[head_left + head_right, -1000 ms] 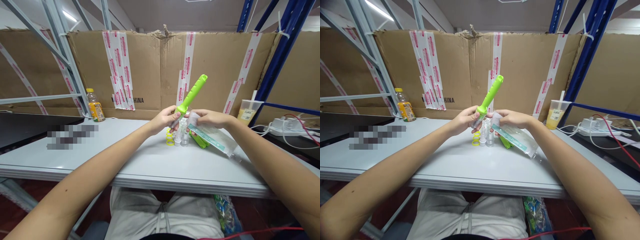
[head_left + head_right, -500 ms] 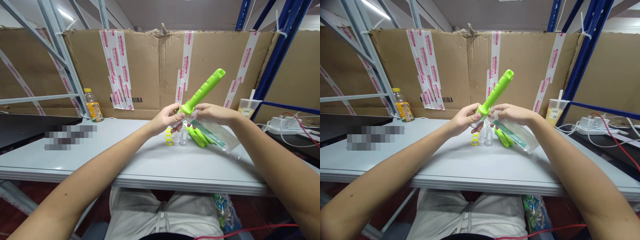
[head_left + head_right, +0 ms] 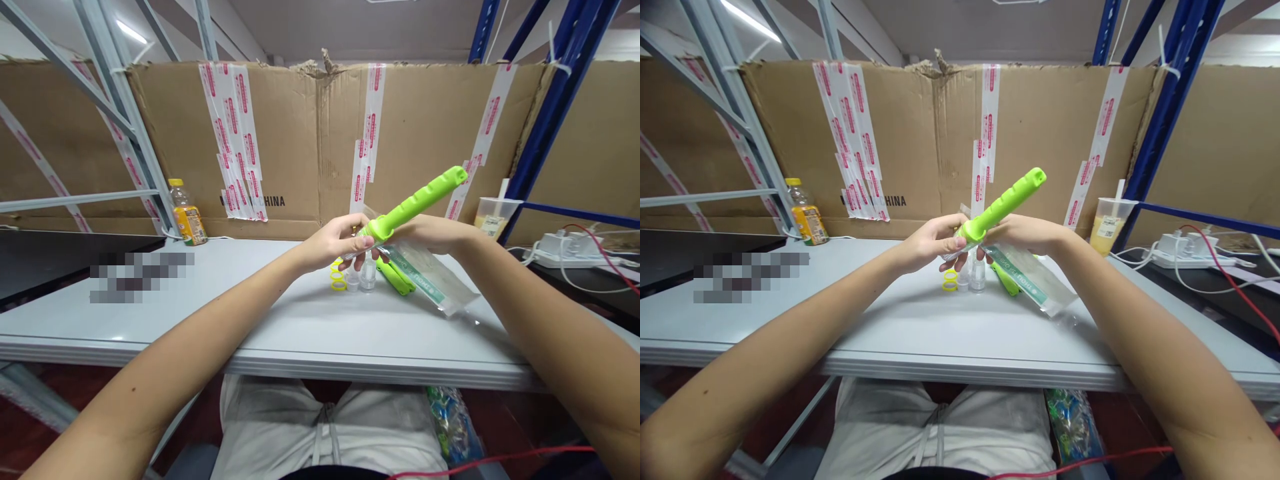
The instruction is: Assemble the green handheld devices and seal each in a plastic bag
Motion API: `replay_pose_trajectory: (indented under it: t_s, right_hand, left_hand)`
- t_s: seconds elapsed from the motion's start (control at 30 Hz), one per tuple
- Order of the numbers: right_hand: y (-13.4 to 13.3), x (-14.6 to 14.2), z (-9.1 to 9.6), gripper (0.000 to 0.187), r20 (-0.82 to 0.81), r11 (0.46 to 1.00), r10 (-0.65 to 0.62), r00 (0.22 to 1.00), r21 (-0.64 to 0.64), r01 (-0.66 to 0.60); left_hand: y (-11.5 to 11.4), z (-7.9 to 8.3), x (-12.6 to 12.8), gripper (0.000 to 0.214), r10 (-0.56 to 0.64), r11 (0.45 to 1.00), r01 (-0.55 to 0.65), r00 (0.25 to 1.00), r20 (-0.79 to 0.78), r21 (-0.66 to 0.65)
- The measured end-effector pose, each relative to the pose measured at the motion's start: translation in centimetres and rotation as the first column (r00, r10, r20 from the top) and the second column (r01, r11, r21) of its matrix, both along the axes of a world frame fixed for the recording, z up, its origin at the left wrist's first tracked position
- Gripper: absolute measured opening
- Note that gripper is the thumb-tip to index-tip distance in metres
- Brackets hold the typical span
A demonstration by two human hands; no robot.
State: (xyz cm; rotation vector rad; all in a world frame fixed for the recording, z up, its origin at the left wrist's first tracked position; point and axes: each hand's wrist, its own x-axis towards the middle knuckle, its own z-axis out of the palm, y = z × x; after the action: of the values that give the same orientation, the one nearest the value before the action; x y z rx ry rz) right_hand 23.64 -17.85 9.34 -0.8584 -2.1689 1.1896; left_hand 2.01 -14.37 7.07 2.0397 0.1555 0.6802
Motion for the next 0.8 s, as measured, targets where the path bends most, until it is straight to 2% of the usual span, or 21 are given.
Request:
replay_pose_trajectory:
  t_s: [0.13, 0.3, 0.5, 0.6, 0.67, 0.7, 0.73, 0.77, 0.8]
  right_hand:
    - [-0.6, -0.1, 0.1, 0.024, 0.012, 0.993, 0.023, 1.0, -0.115, -0.021]
    - [-0.7, -0.3, 0.0, 0.024, -0.09, 0.957, 0.061, 0.994, -0.278, -0.084]
    - [0.0, 0.3, -0.4, 0.014, -0.118, 0.958, 0.017, 0.993, -0.282, -0.05]
    - [0.2, 0.7, -0.3, 0.015, -0.115, 0.957, -0.007, 0.993, -0.287, -0.027]
    - [0.3, 1.1, -0.1, 0.02, -0.103, 0.954, -0.035, 0.994, -0.301, 0.002]
    - [0.4, 1.4, -0.1, 0.023, -0.099, 0.952, -0.057, 0.994, -0.306, 0.024]
    - [0.5, 1.9, 0.0, 0.026, -0.098, 0.949, -0.083, 0.992, -0.312, 0.049]
    - [0.6, 2.5, 0.0, 0.029, -0.099, 0.946, -0.109, 0.989, -0.317, 0.072]
    - [0.8, 3.1, 0.0, 0.031, -0.102, 0.941, -0.135, 0.986, -0.324, 0.096]
  left_hand:
    - [0.0, -0.1, 0.1, 0.04, -0.019, 1.0, 0.019, 1.0, -0.007, -0.011]
    - [-0.1, 0.0, 0.2, 0.04, 0.001, 0.999, 0.002, 0.998, 0.06, -0.052]
    - [-0.1, 0.3, 0.1, 0.048, 0.058, 0.995, -0.05, 0.993, 0.105, -0.081]
    - [0.2, 0.3, -0.1, 0.047, 0.081, 0.997, -0.079, 0.991, 0.106, -0.026]
    - [0.7, 0.5, -0.5, 0.044, 0.135, 0.988, -0.143, 0.984, 0.115, 0.061]
    - [1.0, 0.6, -0.8, 0.043, 0.186, 0.969, -0.205, 0.973, 0.138, 0.138]
    - [1.4, 0.8, -1.2, 0.041, 0.253, 0.928, -0.289, 0.952, 0.174, 0.235]
    - [1.9, 0.9, -1.7, 0.038, 0.326, 0.853, -0.389, 0.918, 0.226, 0.349]
    - [2.5, 1.1, -2.2, 0.036, 0.39, 0.732, -0.494, 0.869, 0.305, 0.469]
